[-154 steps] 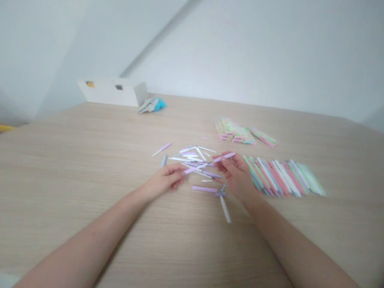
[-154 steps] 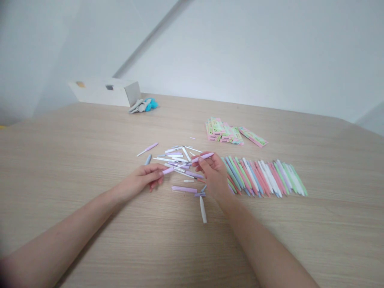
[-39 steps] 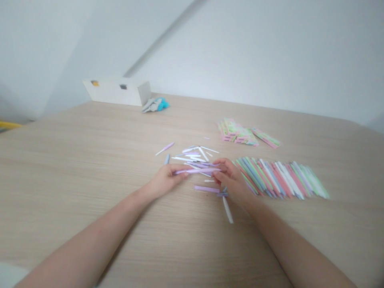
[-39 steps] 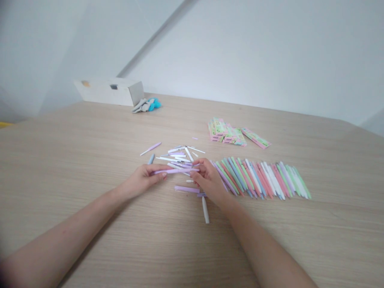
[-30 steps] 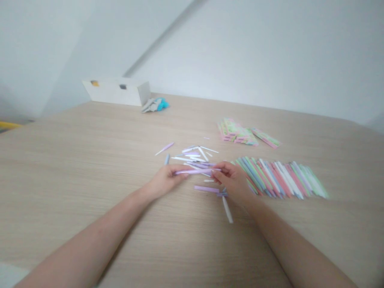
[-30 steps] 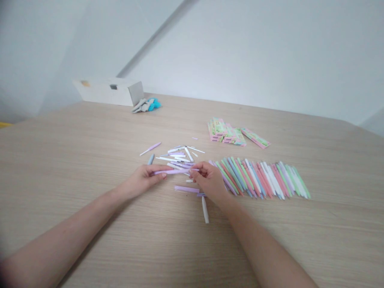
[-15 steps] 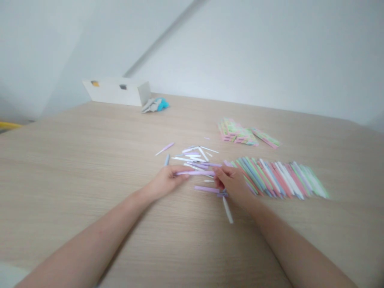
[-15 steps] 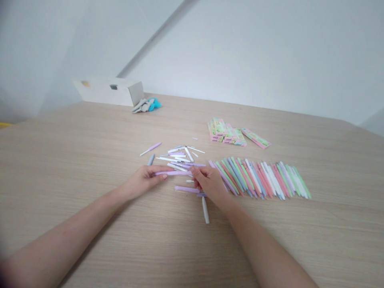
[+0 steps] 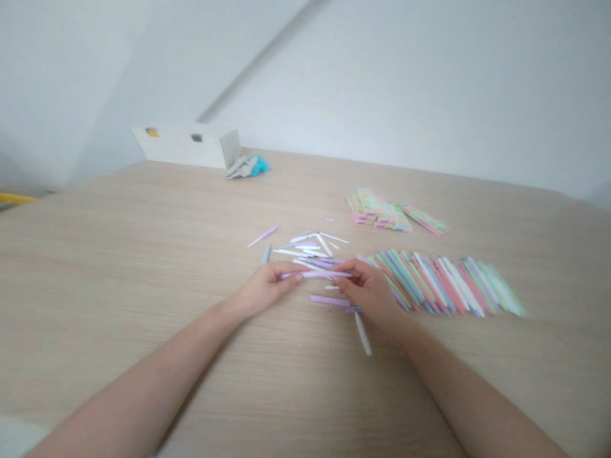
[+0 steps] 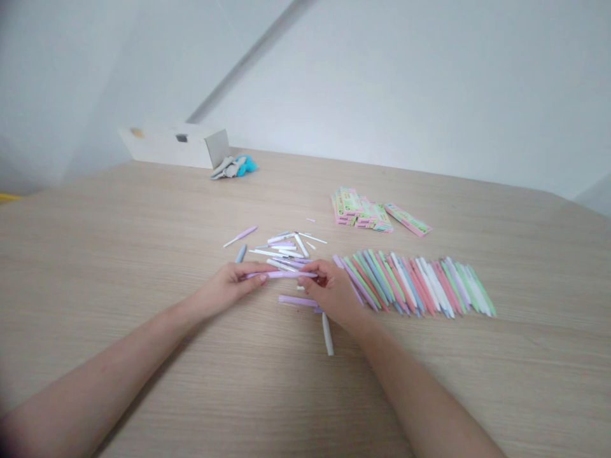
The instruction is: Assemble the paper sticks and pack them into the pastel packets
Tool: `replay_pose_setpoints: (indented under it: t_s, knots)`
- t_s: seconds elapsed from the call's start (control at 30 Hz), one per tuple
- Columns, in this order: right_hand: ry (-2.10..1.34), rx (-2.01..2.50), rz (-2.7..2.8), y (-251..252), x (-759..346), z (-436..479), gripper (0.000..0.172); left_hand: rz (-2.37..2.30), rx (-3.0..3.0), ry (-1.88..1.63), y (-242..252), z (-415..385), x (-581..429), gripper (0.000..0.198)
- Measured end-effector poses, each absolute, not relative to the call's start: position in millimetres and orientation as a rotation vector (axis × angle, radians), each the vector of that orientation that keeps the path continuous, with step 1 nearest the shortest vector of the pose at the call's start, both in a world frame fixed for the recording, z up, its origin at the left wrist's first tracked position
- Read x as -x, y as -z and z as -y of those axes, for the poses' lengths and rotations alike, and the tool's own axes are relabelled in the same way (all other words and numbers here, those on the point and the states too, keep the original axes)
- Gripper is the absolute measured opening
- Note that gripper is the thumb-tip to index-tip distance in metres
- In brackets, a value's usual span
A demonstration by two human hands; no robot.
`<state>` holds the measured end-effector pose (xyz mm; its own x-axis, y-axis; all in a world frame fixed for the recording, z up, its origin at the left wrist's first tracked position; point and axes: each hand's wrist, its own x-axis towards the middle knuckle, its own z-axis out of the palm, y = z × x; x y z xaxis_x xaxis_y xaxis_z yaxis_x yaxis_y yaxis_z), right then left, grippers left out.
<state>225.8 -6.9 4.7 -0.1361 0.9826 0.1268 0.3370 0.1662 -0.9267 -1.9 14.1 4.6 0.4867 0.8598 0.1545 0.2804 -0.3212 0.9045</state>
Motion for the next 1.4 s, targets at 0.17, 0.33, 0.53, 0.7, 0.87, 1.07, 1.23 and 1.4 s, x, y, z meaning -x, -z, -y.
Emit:
replay_pose_setpoints:
  t_s: [0.17,0.33,0.53,0.7,0.87,1.07,1.23,1.4]
  knots:
    - [-1.008,1.322,1.647,-9,-223,9,0.020,-0.951,-1.912,-0.860,-5,-12,1,0.030]
    - [-1.070,1.298,1.652,-9,-222,10,0.022,-0.923,-1.965,-0.882,-7,-10,-1,0.029]
    - [-1.087,1.318,1.672,-14,-221,12,0.032,-0.907,-1.996,-0.897,-5,-10,0,0.029]
    - [-1.121,1.336,1.666,-15,-220,13,0.039,-0.903,-1.999,-0.911,-4,-11,0,0.029]
    - [-1.155,1.361,1.628,-10,-219,10,0.045,-0.907,-1.986,-0.912,-4,-11,-1,0.028]
    - [-1.174,1.186,1.588,-8,-223,7,0.028,-0.976,-1.944,-0.914,0,-15,2,0.027]
    - [-1.108,1.159,1.561,-1,-225,5,0.025,-0.982,-1.924,-0.917,-1,-16,3,0.027]
    - [-1.026,1.295,1.594,-4,-225,6,0.021,-0.987,-1.927,-0.918,-2,-15,2,0.027]
